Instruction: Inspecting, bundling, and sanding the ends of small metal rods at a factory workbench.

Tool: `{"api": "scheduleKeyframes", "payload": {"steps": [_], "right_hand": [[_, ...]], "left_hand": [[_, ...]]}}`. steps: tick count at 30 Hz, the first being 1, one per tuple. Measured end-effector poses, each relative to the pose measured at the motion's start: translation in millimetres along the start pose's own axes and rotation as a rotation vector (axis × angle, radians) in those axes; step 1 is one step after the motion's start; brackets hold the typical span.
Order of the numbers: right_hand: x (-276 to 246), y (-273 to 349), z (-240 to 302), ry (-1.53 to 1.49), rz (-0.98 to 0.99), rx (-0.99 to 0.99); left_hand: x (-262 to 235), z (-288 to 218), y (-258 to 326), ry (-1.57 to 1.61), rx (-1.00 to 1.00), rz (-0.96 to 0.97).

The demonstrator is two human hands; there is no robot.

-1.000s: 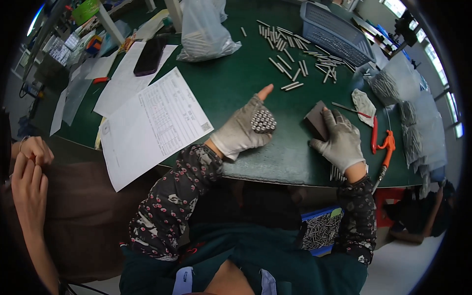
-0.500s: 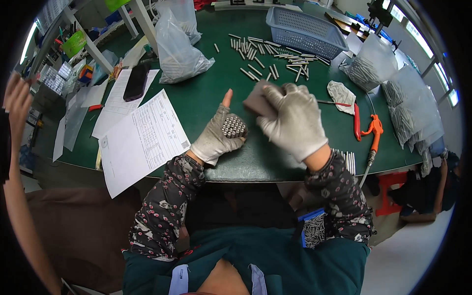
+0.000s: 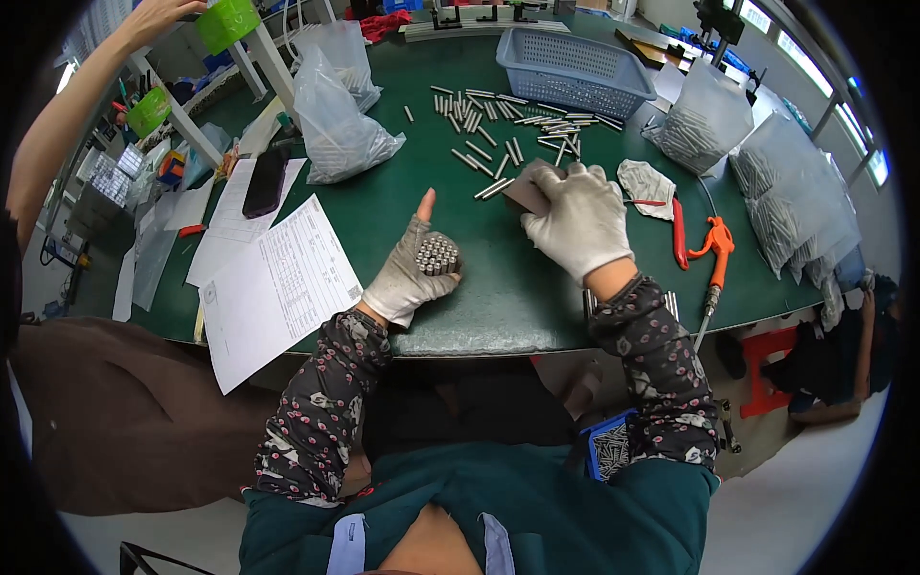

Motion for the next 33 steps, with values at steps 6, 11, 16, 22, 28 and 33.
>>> {"api": "scheduleKeyframes", "payload": {"steps": [6,11,16,22,28,33], "right_hand": [[13.6,22.3,-53.8,0.07,0.094,0.1],[-17.7,42.7,-3.7,-0.037,-0.123,-0.089],[24.0,50.8,49.4,-0.616,0.096,0.117],[42.4,56.7,58.1,-0.648,0.077,0.091],[56.6,55.1,59.2,-0.786,0.146,0.133],[67.7,57.6,50.3,-0.877,0.184,0.205]], "left_hand": [[1.8,-1.1,-1.7,0.01,-0.026,0.014],[5.1,0.5,-1.9,0.072,-0.025,0.041],[14.8,-7.2,3.7,0.187,0.035,0.039],[9.0,3.1,4.8,-0.132,0.06,0.032],[-7.8,10.6,4.9,-0.266,0.211,-0.07],[-3.5,1.2,5.9,-0.675,0.29,-0.069]]}}
Point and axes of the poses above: each hand's wrist, its own y-axis away from the middle knuckle, its own x-axis out of the palm, z = x × y, the point moved 10 cm from there along -y, towards the middle knuckle, and after that the axes turned 11 degrees about -z, right-handed, at the moved point
